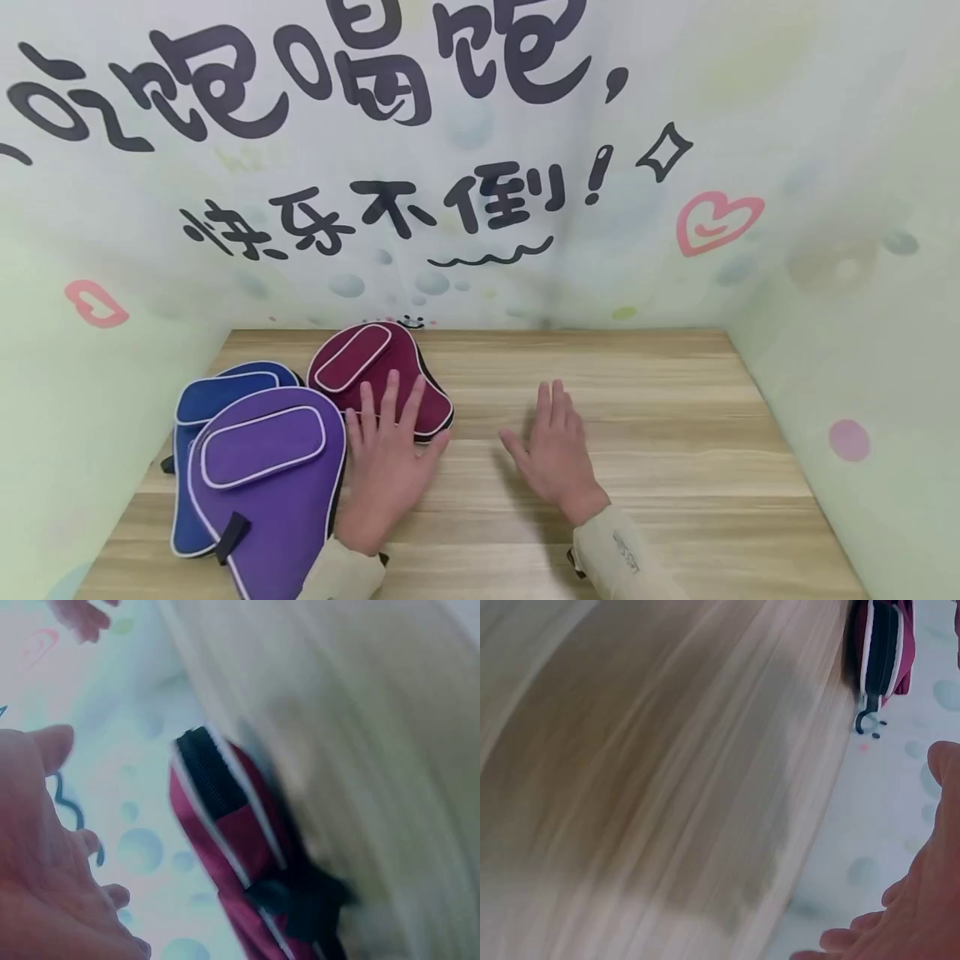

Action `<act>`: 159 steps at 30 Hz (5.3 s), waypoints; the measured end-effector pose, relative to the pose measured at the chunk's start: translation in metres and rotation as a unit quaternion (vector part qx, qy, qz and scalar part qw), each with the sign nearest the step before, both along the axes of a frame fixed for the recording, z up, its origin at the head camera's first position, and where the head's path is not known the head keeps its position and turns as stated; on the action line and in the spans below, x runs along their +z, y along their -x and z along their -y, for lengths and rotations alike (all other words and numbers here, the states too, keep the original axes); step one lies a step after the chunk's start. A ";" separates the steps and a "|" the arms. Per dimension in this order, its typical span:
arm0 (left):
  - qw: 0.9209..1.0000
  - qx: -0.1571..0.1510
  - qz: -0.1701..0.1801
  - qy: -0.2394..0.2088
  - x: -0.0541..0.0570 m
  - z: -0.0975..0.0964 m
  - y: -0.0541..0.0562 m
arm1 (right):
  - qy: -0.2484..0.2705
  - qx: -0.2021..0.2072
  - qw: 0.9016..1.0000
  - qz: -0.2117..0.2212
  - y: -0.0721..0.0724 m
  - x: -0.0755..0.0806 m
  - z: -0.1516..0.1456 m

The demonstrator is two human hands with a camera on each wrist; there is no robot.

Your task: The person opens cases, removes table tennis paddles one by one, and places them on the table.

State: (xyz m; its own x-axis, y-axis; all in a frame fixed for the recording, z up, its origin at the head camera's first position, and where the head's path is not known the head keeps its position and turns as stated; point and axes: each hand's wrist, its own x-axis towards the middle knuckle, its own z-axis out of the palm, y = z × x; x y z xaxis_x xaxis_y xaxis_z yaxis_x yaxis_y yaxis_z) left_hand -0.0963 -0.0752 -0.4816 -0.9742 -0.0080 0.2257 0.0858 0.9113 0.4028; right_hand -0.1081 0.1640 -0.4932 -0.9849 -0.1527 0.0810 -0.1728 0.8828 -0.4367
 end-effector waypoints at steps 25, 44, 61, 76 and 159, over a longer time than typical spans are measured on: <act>0.982 0.157 0.104 -0.033 0.065 0.125 -0.001 | 0.003 0.213 0.976 -0.032 -0.044 0.011 0.158; 0.967 0.199 0.158 -0.020 0.056 0.156 -0.009 | 0.304 0.274 0.887 0.216 -0.048 -0.005 0.214; 0.971 0.175 0.166 -0.004 0.065 0.144 -0.016 | 0.262 0.187 0.924 0.204 -0.057 -0.012 0.206; 0.987 0.118 0.106 -0.037 0.097 0.111 -0.008 | 0.267 0.197 0.941 0.062 -0.055 0.012 0.162; 0.908 -0.389 0.026 0.155 -0.030 -0.070 -0.059 | -0.109 0.254 0.927 0.252 0.132 0.037 0.038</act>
State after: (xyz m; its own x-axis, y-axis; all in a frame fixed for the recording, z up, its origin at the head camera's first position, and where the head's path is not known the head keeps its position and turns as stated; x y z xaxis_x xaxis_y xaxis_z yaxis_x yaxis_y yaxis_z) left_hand -0.0377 -0.0056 -0.5114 -0.6674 0.7428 0.0534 0.7401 0.6536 0.1582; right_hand -0.2396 0.1255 -0.4563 -0.6855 -0.5663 -0.4575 -0.4131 0.8200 -0.3961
